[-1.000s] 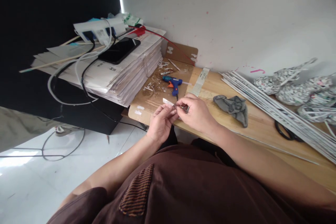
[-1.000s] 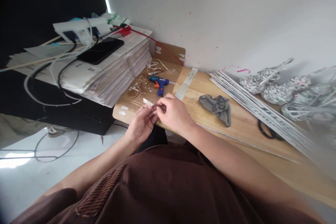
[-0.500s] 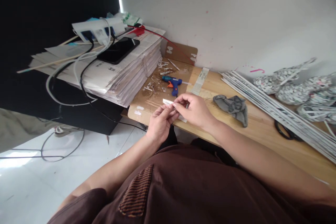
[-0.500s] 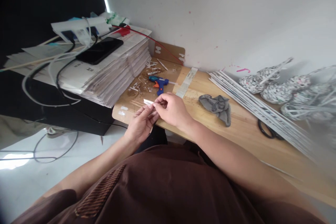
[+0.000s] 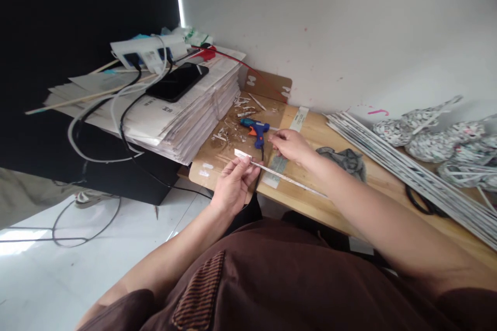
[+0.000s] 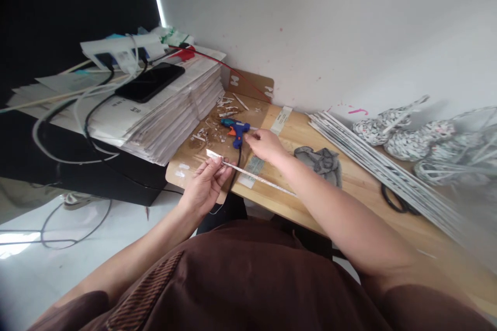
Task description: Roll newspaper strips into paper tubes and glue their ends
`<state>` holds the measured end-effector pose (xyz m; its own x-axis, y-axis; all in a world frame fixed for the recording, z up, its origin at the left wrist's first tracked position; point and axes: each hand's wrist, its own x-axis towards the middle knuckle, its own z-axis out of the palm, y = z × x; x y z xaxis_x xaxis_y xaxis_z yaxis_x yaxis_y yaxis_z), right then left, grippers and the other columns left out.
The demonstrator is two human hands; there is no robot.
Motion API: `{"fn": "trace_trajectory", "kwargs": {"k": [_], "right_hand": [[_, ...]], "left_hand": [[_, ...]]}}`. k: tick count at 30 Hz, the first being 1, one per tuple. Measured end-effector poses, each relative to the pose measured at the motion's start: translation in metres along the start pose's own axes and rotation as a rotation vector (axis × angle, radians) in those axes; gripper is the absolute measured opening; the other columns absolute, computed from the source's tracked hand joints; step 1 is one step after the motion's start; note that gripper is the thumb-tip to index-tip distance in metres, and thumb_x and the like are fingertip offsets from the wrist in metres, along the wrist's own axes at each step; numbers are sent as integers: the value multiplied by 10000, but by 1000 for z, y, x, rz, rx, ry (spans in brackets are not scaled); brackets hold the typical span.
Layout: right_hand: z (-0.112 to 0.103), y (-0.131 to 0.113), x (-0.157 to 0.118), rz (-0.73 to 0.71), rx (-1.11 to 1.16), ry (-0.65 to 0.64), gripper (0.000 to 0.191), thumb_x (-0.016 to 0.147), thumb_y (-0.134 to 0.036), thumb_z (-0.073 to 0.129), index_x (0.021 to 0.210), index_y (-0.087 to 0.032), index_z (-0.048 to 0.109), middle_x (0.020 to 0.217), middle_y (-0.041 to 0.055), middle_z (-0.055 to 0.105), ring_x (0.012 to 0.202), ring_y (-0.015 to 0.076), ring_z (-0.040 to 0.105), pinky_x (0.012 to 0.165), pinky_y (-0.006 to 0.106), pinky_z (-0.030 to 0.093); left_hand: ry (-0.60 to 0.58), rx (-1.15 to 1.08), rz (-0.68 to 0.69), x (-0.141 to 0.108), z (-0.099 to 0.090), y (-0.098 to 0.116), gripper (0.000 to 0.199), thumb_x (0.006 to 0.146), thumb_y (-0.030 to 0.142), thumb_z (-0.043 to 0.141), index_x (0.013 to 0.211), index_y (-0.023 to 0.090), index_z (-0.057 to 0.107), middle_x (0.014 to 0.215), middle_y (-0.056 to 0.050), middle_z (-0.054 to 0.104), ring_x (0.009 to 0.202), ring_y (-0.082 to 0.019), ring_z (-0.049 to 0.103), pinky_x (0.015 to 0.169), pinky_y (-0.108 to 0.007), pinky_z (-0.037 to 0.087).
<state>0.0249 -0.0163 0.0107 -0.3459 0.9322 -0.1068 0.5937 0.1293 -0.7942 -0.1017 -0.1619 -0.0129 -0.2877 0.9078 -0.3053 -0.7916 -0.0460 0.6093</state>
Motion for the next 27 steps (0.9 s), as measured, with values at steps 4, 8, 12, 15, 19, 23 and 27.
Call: {"fn": "trace_trajectory", "kwargs": {"k": [4,8,12,15,19,23,27], "right_hand": [[11,-11,18,49,-117,-61,492,742,-679,655,662,-193,641,507,43,614,434,166,577,428,259,407],[17,-22,30,183,-87,-58,376,682,-503,782,549,-191,620,388,35,537,423,192,573,411,268,395],[16,-18,38,272,110,-62,259,742,-362,743,617,-178,609,430,37,579,406,181,580,363,252,406],[14,-14,38,306,293,-95,202,816,-320,681,721,-166,592,532,38,641,407,143,596,350,219,432],[14,-16,31,310,494,-104,141,888,-272,608,816,-164,550,591,32,662,431,127,623,369,200,476],[11,-25,18,283,650,-103,139,948,-207,466,824,-170,516,629,35,669,492,114,645,441,198,521],[-7,-31,-3,173,766,-92,58,859,-123,552,850,-179,540,750,22,691,585,102,653,496,191,527]], "left_hand": [[23,-16,18,3,-5,1,205,698,187,825,798,136,654,786,-6,698,803,-138,724,809,-233,584],[10,-15,32,5,-8,4,206,698,173,824,789,135,644,776,-13,698,840,-145,724,808,-232,586],[8,-23,21,6,-8,7,258,650,135,846,791,146,630,793,-8,710,871,-169,732,792,-232,589],[15,-22,11,7,-7,7,274,639,135,850,792,147,623,778,-3,708,853,-172,736,775,-227,589],[28,-31,20,8,-5,6,261,653,143,843,783,144,618,734,0,691,847,-171,736,766,-221,586],[29,-32,23,9,-5,6,237,670,142,833,794,137,631,722,-2,680,844,-165,732,749,-208,586],[20,-22,24,9,-6,7,208,682,139,826,798,123,654,704,0,668,794,-143,726,738,-195,586]]}}
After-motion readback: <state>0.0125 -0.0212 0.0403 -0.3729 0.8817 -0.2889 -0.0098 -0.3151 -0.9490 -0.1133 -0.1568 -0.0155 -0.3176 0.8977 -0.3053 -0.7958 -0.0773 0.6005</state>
